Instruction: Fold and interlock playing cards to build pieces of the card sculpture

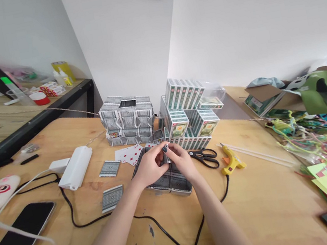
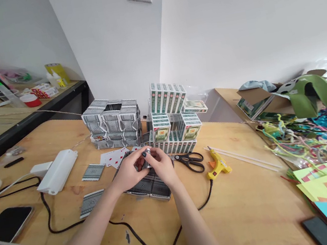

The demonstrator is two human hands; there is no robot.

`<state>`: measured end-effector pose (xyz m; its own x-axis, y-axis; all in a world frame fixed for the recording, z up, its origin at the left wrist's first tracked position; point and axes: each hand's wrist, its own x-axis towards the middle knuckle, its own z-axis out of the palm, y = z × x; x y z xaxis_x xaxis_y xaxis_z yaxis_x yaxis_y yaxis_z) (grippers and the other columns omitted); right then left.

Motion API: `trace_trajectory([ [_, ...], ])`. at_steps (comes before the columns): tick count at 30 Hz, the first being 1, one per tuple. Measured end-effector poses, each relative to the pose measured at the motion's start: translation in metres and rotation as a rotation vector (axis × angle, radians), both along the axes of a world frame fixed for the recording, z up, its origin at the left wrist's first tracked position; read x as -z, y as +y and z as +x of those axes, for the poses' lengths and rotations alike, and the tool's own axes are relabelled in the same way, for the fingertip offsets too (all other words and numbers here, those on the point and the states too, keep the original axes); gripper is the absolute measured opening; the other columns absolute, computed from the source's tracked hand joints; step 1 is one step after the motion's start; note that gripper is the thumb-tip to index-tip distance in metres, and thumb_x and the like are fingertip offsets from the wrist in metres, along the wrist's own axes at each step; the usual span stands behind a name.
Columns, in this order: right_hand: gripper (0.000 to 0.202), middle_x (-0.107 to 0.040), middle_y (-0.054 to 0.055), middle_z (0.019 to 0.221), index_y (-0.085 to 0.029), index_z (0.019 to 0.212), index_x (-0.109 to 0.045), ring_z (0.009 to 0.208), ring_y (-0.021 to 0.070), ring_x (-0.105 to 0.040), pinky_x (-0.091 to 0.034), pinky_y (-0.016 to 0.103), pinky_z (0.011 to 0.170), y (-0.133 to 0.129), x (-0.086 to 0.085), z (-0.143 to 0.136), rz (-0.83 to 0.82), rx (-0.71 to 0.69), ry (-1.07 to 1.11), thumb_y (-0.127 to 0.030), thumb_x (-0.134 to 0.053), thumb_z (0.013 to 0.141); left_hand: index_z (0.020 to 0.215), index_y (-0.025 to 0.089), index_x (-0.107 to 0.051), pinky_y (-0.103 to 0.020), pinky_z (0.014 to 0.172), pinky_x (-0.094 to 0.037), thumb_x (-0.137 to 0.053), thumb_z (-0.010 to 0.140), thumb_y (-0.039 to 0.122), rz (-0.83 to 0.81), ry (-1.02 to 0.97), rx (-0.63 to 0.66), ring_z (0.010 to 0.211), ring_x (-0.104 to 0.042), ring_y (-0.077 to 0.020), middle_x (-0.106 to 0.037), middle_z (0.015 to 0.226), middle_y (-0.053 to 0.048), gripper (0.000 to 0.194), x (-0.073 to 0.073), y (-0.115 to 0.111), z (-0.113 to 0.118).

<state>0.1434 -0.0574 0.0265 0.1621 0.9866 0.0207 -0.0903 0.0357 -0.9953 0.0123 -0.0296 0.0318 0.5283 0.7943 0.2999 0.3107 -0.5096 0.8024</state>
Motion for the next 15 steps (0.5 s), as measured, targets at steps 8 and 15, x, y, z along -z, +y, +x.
trace_trajectory([
  [8,0.032,-0.062,-0.001,0.07,-0.02,0.095,-0.055,0.065,0.0132,-0.056,-0.042,0.023,0.059,0.0,0.0032,0.0021,0.031,-0.052,0.061,-0.038,-0.062,0.07,0.126,0.022,-0.041,-0.022,0.056,-0.043,-0.057,0.067,0.015,-0.046,-0.033,0.036,0.059,-0.048,-0.011,-0.049,0.069,0.002,0.061,0.0021,0.0012,0.0003],
  [15,0.036,-0.063,0.001,0.08,-0.021,0.099,-0.053,0.073,0.0158,-0.058,-0.044,0.027,0.067,-0.0027,0.0007,0.006,0.074,-0.074,0.15,-0.034,-0.066,0.068,0.132,0.024,-0.033,-0.022,0.059,-0.045,-0.053,0.071,0.014,-0.12,-0.08,0.124,0.059,-0.051,-0.0106,-0.052,0.065,0.003,0.065,-0.0024,-0.0032,0.0001],
])
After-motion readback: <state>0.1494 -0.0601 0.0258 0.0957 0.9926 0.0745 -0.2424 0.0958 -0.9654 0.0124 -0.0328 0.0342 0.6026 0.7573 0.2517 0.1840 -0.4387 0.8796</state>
